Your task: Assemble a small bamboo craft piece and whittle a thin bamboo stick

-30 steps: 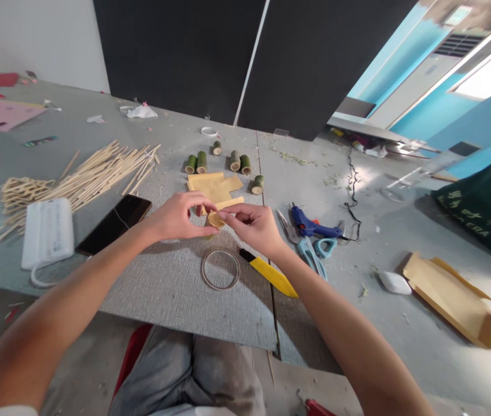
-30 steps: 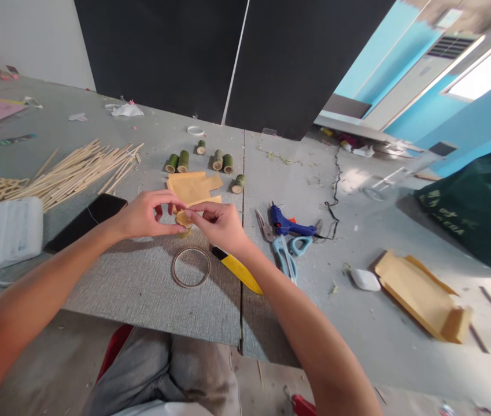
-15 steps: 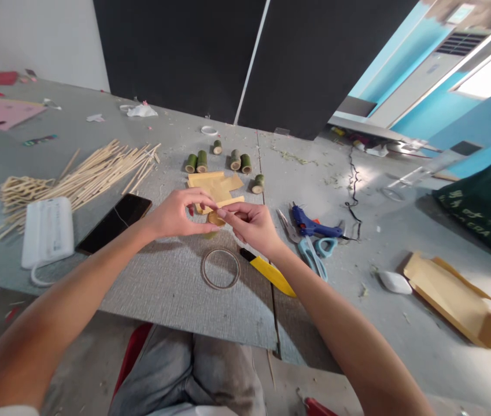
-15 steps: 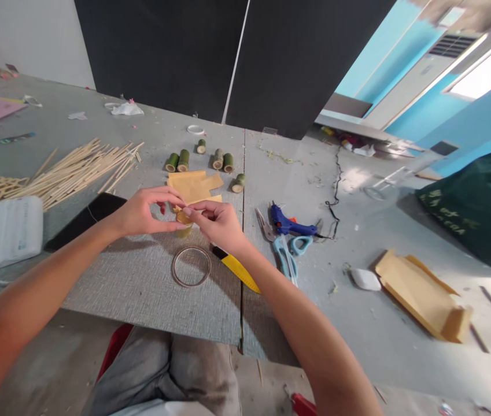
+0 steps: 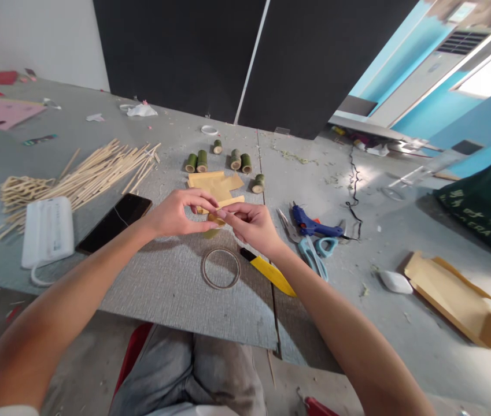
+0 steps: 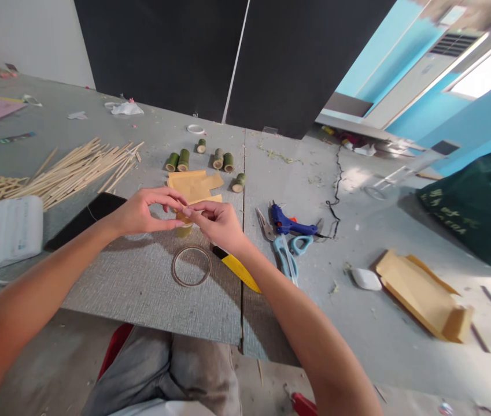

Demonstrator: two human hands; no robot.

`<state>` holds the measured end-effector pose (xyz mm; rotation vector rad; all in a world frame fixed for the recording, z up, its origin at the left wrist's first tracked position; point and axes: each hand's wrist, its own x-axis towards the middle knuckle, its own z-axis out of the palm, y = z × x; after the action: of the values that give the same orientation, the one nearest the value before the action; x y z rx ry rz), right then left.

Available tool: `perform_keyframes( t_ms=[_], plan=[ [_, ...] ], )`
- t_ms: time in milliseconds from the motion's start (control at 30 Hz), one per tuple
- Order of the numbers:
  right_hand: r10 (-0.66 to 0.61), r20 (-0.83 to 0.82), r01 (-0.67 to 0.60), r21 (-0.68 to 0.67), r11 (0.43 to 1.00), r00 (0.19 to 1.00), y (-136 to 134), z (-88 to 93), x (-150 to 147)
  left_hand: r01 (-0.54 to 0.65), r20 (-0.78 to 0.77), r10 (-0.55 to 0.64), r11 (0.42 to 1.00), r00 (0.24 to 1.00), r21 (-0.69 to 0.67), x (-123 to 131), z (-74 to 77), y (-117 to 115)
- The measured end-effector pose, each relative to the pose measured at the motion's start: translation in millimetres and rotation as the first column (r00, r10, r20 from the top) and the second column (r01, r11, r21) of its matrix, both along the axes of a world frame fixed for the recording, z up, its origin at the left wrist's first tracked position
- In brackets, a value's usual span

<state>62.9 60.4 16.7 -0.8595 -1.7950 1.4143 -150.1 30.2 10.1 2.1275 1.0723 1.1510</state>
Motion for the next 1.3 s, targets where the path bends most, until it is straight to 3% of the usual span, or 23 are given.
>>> perform_keyframes(
  t_ms=[267,767,1300],
  plan=[
    [-0.007,-0.006,0.007,0.007,1.0,1.0,2,-1.5,0,-0.022,-0.042,0.025,0.997,0.999,0.081,-4,-1.9,2],
    [-0.064,0.003,0.062,0.181,0.982,0.998,6,-17.5,2,-0.039,0.141,0.059,0.99,0.988,-0.139,5,-4.3,0],
    [-0.078,-0.023,0.081,0.159,0.984,0.997,3,-15.1,-1,-0.089,0.147,0.12,0.976,0.982,-0.197,11,-3.4,1]
  ],
)
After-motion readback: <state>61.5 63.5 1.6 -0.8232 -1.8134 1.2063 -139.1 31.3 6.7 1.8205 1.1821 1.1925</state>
